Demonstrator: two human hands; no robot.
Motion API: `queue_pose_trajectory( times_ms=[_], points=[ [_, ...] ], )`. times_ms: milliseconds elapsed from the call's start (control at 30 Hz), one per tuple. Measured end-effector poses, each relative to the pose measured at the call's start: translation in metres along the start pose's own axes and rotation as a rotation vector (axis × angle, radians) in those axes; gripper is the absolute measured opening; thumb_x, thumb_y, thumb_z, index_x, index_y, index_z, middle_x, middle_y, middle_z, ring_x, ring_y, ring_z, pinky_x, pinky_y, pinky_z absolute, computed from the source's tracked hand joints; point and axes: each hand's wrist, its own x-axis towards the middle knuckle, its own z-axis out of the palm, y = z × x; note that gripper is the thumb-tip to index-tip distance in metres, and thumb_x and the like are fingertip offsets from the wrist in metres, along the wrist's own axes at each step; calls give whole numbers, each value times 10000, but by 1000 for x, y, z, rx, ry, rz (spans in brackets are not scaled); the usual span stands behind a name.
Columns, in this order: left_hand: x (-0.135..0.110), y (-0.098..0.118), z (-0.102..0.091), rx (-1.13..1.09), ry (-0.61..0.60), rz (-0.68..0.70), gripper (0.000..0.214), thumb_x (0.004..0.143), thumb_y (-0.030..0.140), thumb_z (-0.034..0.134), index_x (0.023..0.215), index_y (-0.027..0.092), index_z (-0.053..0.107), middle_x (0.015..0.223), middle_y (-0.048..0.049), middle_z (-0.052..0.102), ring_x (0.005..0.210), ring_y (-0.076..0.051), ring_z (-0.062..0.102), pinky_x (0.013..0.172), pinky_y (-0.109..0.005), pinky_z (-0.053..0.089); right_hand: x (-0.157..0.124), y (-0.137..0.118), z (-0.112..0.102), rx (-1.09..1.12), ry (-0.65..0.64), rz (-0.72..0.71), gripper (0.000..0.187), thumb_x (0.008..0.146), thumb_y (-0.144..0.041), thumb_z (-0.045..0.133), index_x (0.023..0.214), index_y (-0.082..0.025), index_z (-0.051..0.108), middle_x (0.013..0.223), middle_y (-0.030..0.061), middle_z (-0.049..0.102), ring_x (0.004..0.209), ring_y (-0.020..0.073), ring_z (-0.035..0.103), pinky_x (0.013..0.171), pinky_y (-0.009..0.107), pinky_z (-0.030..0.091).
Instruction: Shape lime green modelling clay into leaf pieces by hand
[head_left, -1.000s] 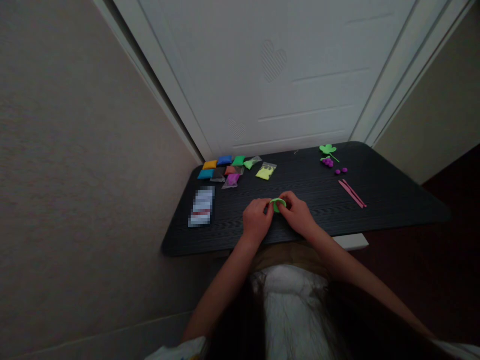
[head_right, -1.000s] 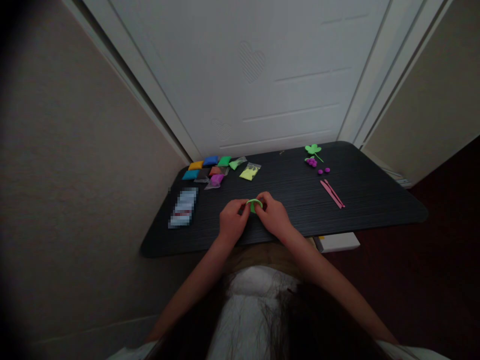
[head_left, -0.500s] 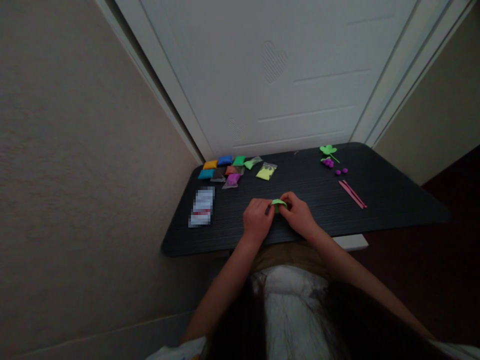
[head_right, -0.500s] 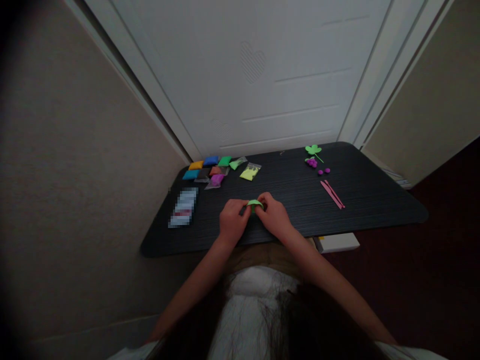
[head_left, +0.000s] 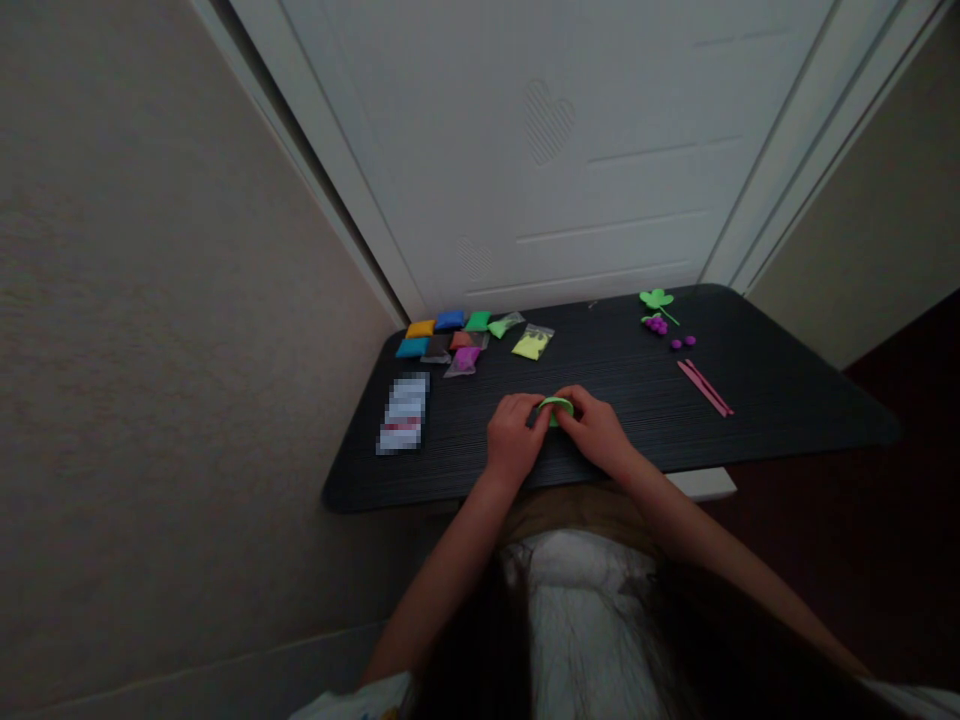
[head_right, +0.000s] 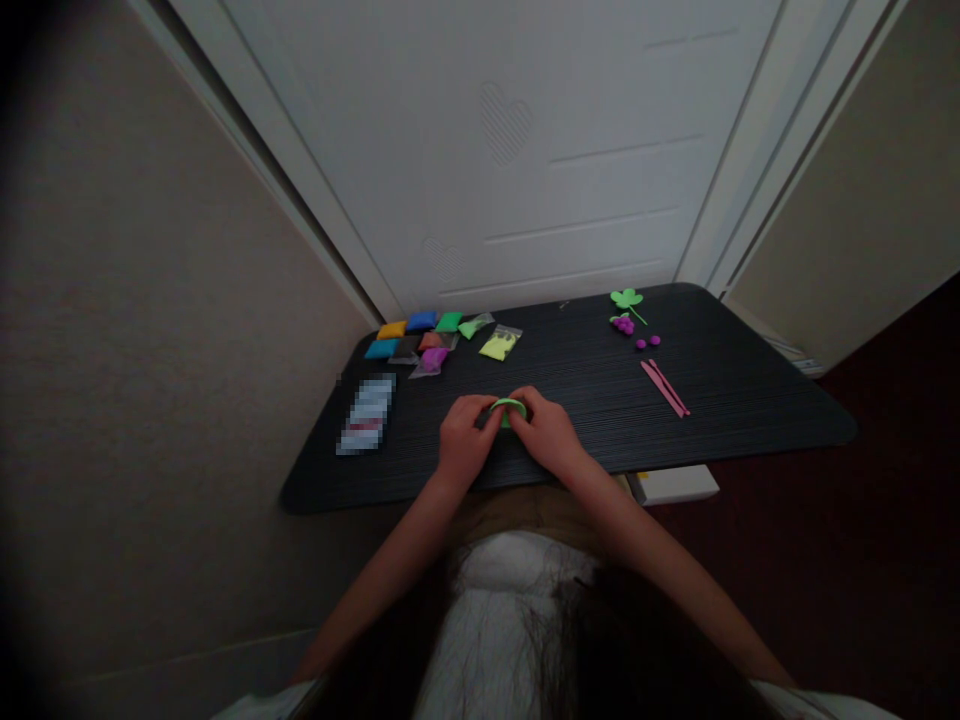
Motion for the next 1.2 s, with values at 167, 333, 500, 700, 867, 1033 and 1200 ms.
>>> queue_pose_trajectory(
  times_ms=[167,333,500,700,867,1033,1200],
  points=[
    [1,-2,0,-34,19,-25,128,742,247,488,822,182,563,806,-33,601,802,-132,526,687,-263,419,0,-1,0,6,-37,-12,201,772,-318,406,893,-215,530,776,3,600,685,137,540,640,247,382],
    [0,-2,-1,-56,4,-4,118,741,232,485,812,185,567,800,-28,606,795,-130,527,683,-266,419,0,1,2,-3,-40,-11,195,766,-311,414,876,-215,544,777,2,605,693,138,542,643,248,381],
    [2,-1,-3,-68,-12,-9,114,747,246,478,794,185,562,798,-23,603,798,-128,518,700,-262,415,0,3,3,-29,-49,-17,195,769,-314,409,876,-216,540,783,5,604,700,142,543,640,246,380],
    [2,0,-4,-107,-16,9,125,753,261,477,795,189,570,792,-13,609,789,-116,522,727,-262,412,0,2,2,-55,-65,-34,204,782,-317,393,870,-212,544,781,9,605,687,136,541,627,238,374],
    [2,0,-4,-103,-18,-9,129,757,259,472,795,187,571,793,-19,610,792,-123,522,738,-272,412,0,1,1,-64,-70,-38,212,783,-333,394,867,-214,548,748,4,604,660,129,537,603,228,366],
    [2,-1,-3,-125,-20,-5,132,753,267,479,806,187,569,807,-17,603,804,-118,517,740,-262,411,0,2,2,-110,-94,-36,226,791,-346,383,847,-209,554,728,7,603,649,127,533,588,220,352],
    [2,-2,-2,-132,-18,9,128,755,266,473,783,182,566,791,-17,599,800,-124,511,758,-275,405,0,3,2,-144,-117,-37,250,800,-360,365,814,-196,553,714,9,599,641,119,526,581,210,340]
  ],
)
